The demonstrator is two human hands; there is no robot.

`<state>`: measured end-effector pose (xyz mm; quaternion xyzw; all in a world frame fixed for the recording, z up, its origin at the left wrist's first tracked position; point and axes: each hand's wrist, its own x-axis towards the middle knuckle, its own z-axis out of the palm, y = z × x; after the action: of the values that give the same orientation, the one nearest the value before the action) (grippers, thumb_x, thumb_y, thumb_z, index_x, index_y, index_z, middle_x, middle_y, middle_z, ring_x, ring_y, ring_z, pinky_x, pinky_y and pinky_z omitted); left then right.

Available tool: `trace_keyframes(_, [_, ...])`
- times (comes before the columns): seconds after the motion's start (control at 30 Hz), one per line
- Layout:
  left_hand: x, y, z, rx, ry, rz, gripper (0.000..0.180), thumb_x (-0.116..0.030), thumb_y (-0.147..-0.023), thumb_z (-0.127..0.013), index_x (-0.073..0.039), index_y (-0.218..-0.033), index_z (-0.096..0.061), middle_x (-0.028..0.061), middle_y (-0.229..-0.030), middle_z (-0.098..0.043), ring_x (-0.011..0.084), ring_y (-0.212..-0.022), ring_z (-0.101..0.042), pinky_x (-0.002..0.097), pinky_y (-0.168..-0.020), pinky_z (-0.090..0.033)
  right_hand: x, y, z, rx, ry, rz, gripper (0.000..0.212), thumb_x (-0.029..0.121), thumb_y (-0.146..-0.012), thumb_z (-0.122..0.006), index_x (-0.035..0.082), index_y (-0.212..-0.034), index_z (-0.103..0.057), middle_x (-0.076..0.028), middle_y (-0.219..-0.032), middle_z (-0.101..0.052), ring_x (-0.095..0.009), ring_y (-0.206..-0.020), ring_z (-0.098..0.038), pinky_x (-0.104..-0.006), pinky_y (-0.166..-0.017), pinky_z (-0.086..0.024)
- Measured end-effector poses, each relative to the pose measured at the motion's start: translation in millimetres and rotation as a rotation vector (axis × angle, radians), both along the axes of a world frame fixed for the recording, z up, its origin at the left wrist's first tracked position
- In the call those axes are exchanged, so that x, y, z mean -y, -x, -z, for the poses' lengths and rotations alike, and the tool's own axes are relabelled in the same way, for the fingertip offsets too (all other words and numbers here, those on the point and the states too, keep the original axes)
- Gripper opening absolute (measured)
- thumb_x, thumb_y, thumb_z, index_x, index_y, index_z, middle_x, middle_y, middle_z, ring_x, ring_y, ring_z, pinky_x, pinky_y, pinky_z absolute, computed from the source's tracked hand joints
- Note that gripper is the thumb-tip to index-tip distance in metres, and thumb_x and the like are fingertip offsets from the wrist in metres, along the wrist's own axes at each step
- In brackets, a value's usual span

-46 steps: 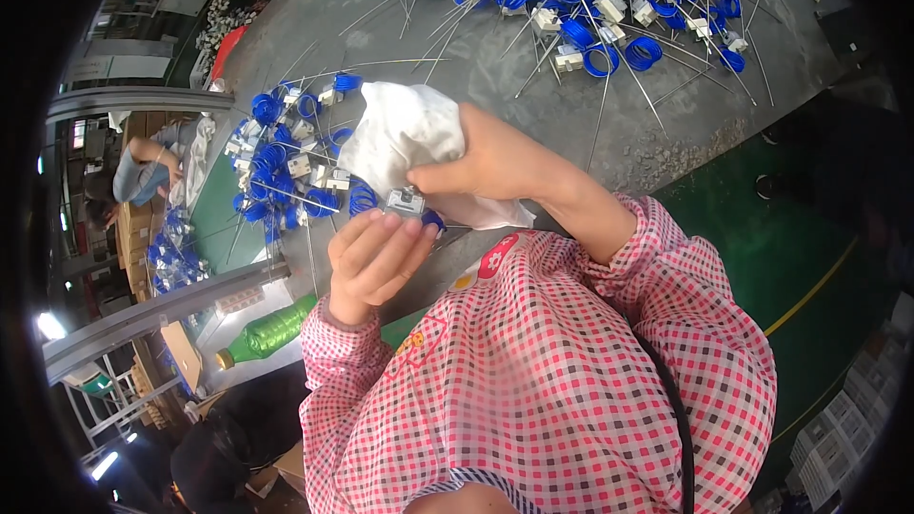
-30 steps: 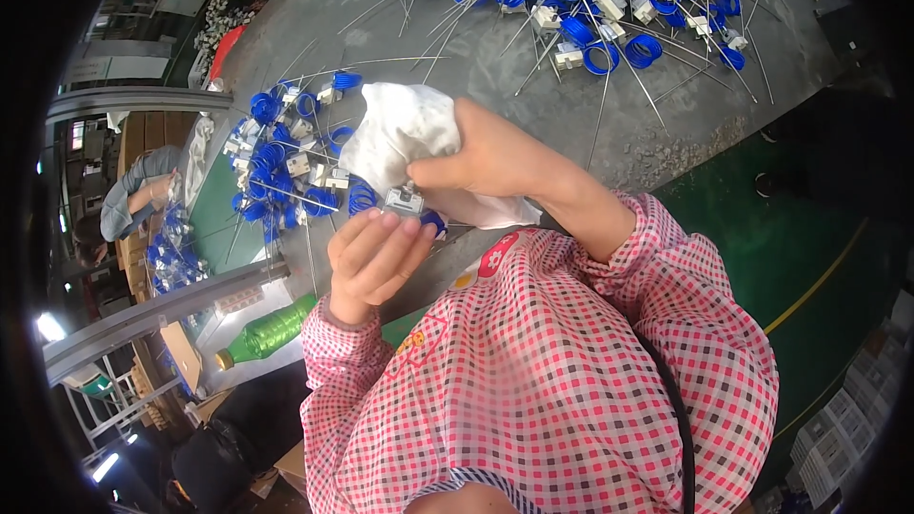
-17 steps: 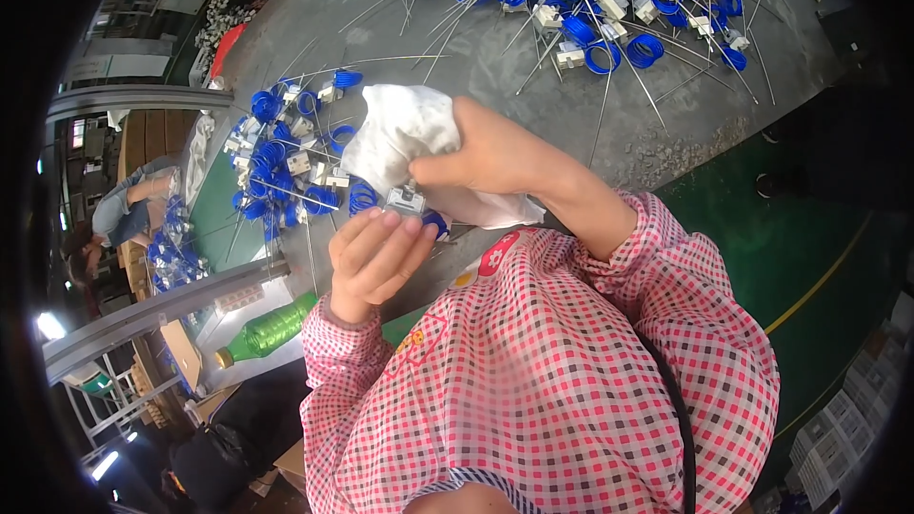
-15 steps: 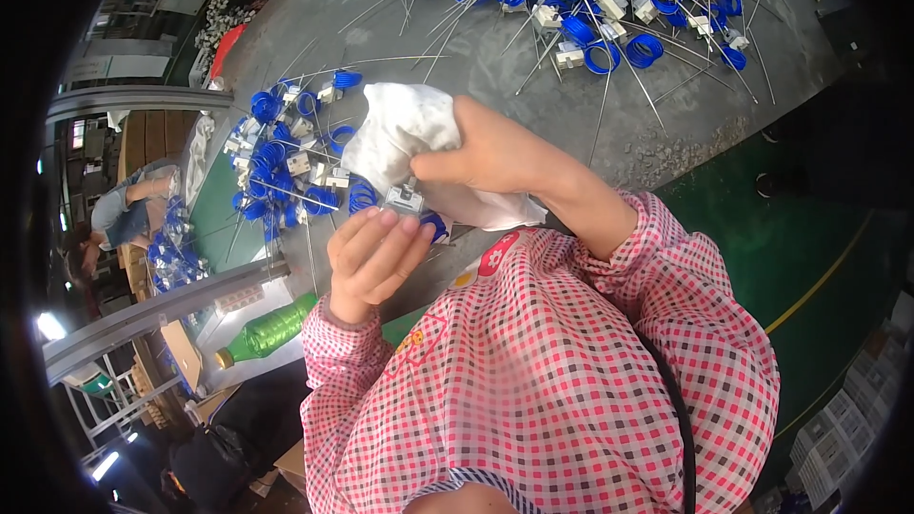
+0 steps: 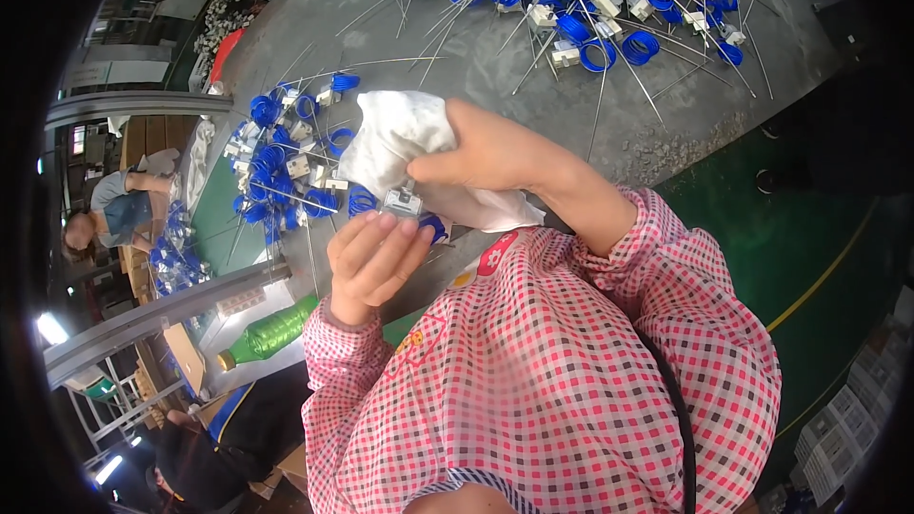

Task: Wiping and cleaning small plastic assembly components with a cloth and a cleaning solution from a spray bottle.

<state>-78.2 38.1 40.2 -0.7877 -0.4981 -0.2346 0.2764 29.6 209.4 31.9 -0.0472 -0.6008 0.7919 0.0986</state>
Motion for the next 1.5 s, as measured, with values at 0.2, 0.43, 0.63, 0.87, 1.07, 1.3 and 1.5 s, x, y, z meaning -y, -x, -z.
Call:
trace_keyframes(0.2, [0.2, -2.5, -0.6, -0.015, 0.005, 0.020, 0.019, -0.010, -0.069, -0.058, -0.014, -0.087, -0.064, -0.0036, -0.097, -0.055, 0.0130, -0.094, -0.051, 0.0269, -0.082, -0.044, 1.0, -1.9, -3.2, -0.009, 0.009, -0.012, 0.046, 0.006, -0.069, -0.062, 0.000, -0.112, -0.045, -0.003, -0.097, -0.056, -0.009, -0.088, -0.049, -0.0252, -0.078, -0.040])
trace_keyframes(0.43, [0.6, -0.9, -1.6, -0.009, -0.004, 0.008, 0.019, -0.010, -0.070, -0.057, -0.015, -0.087, -0.064, -0.0039, -0.097, -0.055, 0.0128, -0.094, -0.051, 0.0265, -0.082, -0.043, -1.1, -3.3, -3.0, 0.025, -0.074, -0.003, 0.046, 0.006, -0.069, -0.062, 0.000, -0.112, -0.045, -0.003, -0.097, -0.056, -0.009, -0.088, -0.049, -0.0253, -0.077, -0.040])
trace_keyframes(0.63, [1.7, -1.1, -0.7, -0.005, 0.005, 0.018, 0.019, -0.010, -0.069, -0.058, -0.015, -0.086, -0.064, -0.0038, -0.097, -0.056, 0.0133, -0.094, -0.051, 0.0262, -0.081, -0.044, -4.2, -1.9, -2.3, 0.095, -0.114, -0.034, 0.046, 0.007, -0.069, -0.061, -0.001, -0.111, -0.045, -0.003, -0.096, -0.056, -0.010, -0.087, -0.049, -0.0255, -0.077, -0.040])
trace_keyframes(0.87, [1.7, 0.2, 0.8, -0.004, -0.011, 0.018, 0.017, -0.009, -0.068, -0.061, -0.014, -0.084, -0.064, -0.0033, -0.096, -0.056, 0.0141, -0.093, -0.051, 0.0263, -0.079, -0.044, -3.0, -3.6, -4.7, 0.036, -0.149, -0.086, 0.042, 0.006, -0.069, -0.060, 0.000, -0.108, -0.048, -0.003, -0.095, -0.056, -0.009, -0.086, -0.049, -0.0252, -0.076, -0.040])
trace_keyframes(1.07, [1.5, -0.4, 2.0, 0.027, -0.024, 0.014, 0.017, -0.009, -0.067, -0.062, -0.014, -0.083, -0.064, -0.0031, -0.095, -0.056, 0.0148, -0.093, -0.051, 0.0264, -0.078, -0.045, -7.4, -2.4, 0.5, 0.102, -0.190, -0.044, 0.039, 0.006, -0.071, -0.060, -0.001, -0.108, -0.048, -0.003, -0.095, -0.057, -0.009, -0.085, -0.050, -0.0252, -0.076, -0.041])
trace_keyframes(1.3, [1.7, 1.0, -1.1, -0.012, -0.050, -0.016, 0.016, -0.009, -0.068, -0.062, -0.014, -0.083, -0.064, -0.0032, -0.095, -0.057, 0.0142, -0.092, -0.051, 0.0261, -0.077, -0.045, -5.2, -0.7, 4.3, 0.043, -0.012, -0.001, 0.041, 0.007, -0.073, -0.060, -0.001, -0.111, -0.047, -0.003, -0.098, -0.056, -0.009, -0.088, -0.050, -0.0255, -0.078, -0.041])
trace_keyframes(1.5, [-1.1, 0.2, -0.7, -0.023, -0.045, -0.011, 0.017, -0.009, -0.068, -0.062, -0.014, -0.084, -0.064, -0.0032, -0.096, -0.057, 0.0141, -0.092, -0.051, 0.0258, -0.076, -0.045, 1.4, -0.1, -0.7, 0.044, -0.065, -0.025, 0.046, 0.007, -0.072, -0.061, 0.000, -0.114, -0.044, -0.003, -0.100, -0.055, -0.010, -0.091, -0.048, -0.0259, -0.080, -0.040])
